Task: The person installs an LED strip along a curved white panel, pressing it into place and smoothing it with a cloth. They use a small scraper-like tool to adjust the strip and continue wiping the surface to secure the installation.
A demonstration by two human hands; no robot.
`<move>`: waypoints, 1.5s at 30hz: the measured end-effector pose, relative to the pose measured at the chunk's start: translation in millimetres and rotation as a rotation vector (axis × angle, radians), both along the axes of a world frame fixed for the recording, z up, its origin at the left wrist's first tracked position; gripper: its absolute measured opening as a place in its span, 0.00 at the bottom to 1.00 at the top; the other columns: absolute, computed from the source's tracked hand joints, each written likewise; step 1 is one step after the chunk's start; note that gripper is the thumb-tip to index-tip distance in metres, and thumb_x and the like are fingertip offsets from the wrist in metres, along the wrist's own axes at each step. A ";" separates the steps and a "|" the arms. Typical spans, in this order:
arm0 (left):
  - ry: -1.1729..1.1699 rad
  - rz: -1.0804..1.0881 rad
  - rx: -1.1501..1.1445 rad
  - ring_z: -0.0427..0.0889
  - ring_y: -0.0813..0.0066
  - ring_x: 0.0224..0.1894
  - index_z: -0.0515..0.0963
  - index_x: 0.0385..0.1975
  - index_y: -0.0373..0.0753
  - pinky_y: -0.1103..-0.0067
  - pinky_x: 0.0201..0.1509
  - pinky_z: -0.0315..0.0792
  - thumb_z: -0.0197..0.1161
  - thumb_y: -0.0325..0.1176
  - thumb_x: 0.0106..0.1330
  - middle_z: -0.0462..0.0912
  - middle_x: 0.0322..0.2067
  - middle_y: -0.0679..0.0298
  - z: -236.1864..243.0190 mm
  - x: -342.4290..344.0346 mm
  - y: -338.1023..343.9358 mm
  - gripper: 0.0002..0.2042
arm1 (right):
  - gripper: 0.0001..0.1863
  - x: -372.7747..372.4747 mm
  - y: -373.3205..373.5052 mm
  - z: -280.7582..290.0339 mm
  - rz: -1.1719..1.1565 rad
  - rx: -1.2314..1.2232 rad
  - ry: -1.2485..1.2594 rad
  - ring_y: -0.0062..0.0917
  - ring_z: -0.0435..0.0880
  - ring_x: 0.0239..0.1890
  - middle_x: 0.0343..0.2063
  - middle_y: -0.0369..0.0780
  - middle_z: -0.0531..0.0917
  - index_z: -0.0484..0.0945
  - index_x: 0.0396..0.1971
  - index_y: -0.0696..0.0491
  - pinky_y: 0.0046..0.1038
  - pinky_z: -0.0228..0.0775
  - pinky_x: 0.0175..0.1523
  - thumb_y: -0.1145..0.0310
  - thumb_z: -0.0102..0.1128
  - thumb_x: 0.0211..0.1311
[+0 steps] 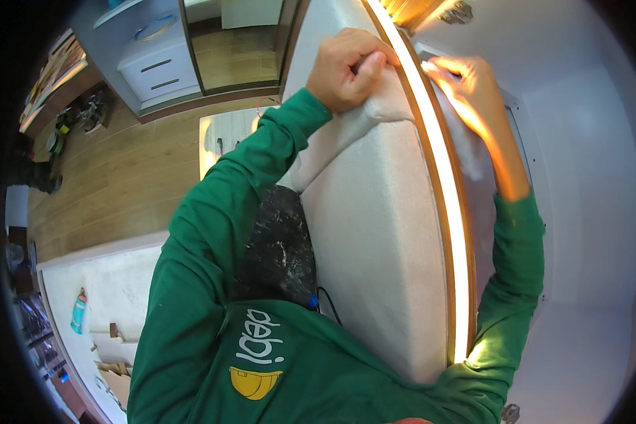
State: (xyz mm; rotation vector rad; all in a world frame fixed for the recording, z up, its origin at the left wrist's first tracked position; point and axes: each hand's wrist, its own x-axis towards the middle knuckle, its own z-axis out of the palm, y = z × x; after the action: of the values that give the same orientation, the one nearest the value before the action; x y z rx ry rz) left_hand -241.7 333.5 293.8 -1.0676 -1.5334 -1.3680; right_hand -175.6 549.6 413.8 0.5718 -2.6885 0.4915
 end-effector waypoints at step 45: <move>0.013 -0.046 0.069 0.87 0.60 0.42 0.87 0.35 0.37 0.69 0.54 0.79 0.53 0.32 0.71 0.91 0.37 0.59 -0.9 0.7 5.3 0.14 | 0.15 -53.6 8.5 8.9 -0.110 -0.212 -0.030 0.18 0.86 0.37 0.35 0.40 0.93 0.91 0.43 0.61 0.26 0.79 0.46 0.63 0.75 0.66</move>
State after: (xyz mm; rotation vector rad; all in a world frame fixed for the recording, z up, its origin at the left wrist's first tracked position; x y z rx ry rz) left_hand -241.0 338.8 292.9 -1.0721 -1.4501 -1.4325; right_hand -229.2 558.1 422.8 0.3582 -2.6334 0.7483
